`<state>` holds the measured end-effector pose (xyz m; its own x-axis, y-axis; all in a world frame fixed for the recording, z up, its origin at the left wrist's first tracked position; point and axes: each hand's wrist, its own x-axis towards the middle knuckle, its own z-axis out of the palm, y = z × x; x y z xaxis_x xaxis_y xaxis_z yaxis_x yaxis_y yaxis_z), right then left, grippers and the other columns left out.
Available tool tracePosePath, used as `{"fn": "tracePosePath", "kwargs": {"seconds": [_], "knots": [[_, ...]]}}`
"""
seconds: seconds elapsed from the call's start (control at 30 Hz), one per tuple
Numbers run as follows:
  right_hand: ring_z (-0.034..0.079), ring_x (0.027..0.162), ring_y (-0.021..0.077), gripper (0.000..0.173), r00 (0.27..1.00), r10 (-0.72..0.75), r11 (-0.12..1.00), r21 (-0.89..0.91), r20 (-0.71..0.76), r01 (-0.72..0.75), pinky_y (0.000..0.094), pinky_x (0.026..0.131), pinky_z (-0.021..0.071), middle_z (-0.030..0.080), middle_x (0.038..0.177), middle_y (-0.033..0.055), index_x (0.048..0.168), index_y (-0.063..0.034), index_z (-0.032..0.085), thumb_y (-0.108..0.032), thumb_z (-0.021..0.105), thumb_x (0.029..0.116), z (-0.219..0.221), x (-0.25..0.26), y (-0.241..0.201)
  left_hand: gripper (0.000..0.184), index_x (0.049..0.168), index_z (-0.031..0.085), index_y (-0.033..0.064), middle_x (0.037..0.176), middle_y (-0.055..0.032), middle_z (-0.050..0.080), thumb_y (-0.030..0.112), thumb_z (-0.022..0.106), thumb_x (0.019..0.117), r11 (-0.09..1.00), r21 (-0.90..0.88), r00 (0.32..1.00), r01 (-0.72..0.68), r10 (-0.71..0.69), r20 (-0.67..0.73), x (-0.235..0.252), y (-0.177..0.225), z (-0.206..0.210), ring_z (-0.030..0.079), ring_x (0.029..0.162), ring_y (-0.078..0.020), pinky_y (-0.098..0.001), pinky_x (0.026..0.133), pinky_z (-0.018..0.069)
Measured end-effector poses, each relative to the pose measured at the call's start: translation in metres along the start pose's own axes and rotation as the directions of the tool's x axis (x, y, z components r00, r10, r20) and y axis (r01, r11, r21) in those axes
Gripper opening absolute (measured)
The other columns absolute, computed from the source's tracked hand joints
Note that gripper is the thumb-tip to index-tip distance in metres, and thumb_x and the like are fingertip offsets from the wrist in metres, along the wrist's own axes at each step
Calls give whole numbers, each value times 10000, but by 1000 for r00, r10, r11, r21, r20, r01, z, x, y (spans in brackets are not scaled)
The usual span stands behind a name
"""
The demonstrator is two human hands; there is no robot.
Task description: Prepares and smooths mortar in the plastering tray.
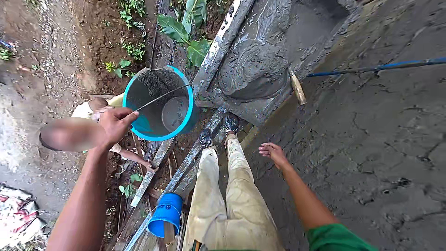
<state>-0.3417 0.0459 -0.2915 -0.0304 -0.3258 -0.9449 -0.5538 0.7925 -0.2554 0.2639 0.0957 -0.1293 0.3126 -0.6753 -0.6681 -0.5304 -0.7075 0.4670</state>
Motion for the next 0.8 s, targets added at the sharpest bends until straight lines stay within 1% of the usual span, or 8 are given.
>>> {"fn": "tracePosePath", "kwargs": {"seconds": [0.1,0.23,0.3,0.43,0.53,0.6,0.7,0.8], "knots": [[715,922,166,340,999,39,999,-24,-4,-39,322,805,579,707,1144,147,1312,20,574,-183,382,1118,-2,2,11,363,861,698,31,795,-96,631,321,573,1039,996,42,997,-73,73,15,1,-6,7,572,724,-208,-507,702,462],[709,926,158,340,998,69,996,-51,6,-68,321,809,573,705,1145,141,1313,13,573,-197,388,1120,5,2,20,465,778,659,29,748,-131,613,404,558,1035,974,183,990,-137,129,53,4,-21,6,596,732,-284,-590,689,439],[710,926,161,335,997,74,996,-44,10,-73,321,811,574,706,1142,142,1310,15,578,-190,395,1119,10,-1,17,474,771,681,34,757,-147,641,411,560,1030,953,242,982,-183,164,97,6,-42,0,629,779,-318,-625,743,453],[712,925,156,330,997,78,997,-25,24,-77,312,811,577,705,1143,143,1302,13,586,-184,397,1118,12,-7,18,484,850,729,71,797,-188,689,473,539,1040,924,349,985,-156,120,123,2,-92,-13,661,745,-410,-708,683,462],[709,941,168,331,996,92,996,-21,23,-91,323,822,572,700,1162,158,1309,18,581,-177,393,1118,8,-7,22,406,936,755,82,890,-204,717,419,557,1046,880,461,987,-118,54,149,9,-114,-33,682,828,-441,-741,746,479],[702,952,172,334,994,105,994,-21,14,-104,327,829,564,695,1169,164,1316,22,575,-176,391,1118,4,-8,23,348,1067,767,65,1044,-240,723,374,611,1028,816,574,977,-76,-53,205,19,-119,-47,678,991,-474,-747,873,472],[704,963,173,335,993,116,993,-25,-8,-116,328,837,566,696,1174,161,1318,13,577,-188,397,1118,-6,-9,25,462,1219,718,64,1293,-220,658,457,649,987,676,732,952,-91,-157,262,39,-146,-54,564,1282,-430,-694,1100,348],[694,1002,182,346,993,115,993,-35,-20,-116,340,873,554,683,1209,169,1333,14,571,-197,396,1121,-12,-2,21,490,1247,688,45,1381,-234,600,465,598,1010,631,773,955,-59,-190,229,50,-166,-47,498,1342,-462,-731,1115,284]]}}
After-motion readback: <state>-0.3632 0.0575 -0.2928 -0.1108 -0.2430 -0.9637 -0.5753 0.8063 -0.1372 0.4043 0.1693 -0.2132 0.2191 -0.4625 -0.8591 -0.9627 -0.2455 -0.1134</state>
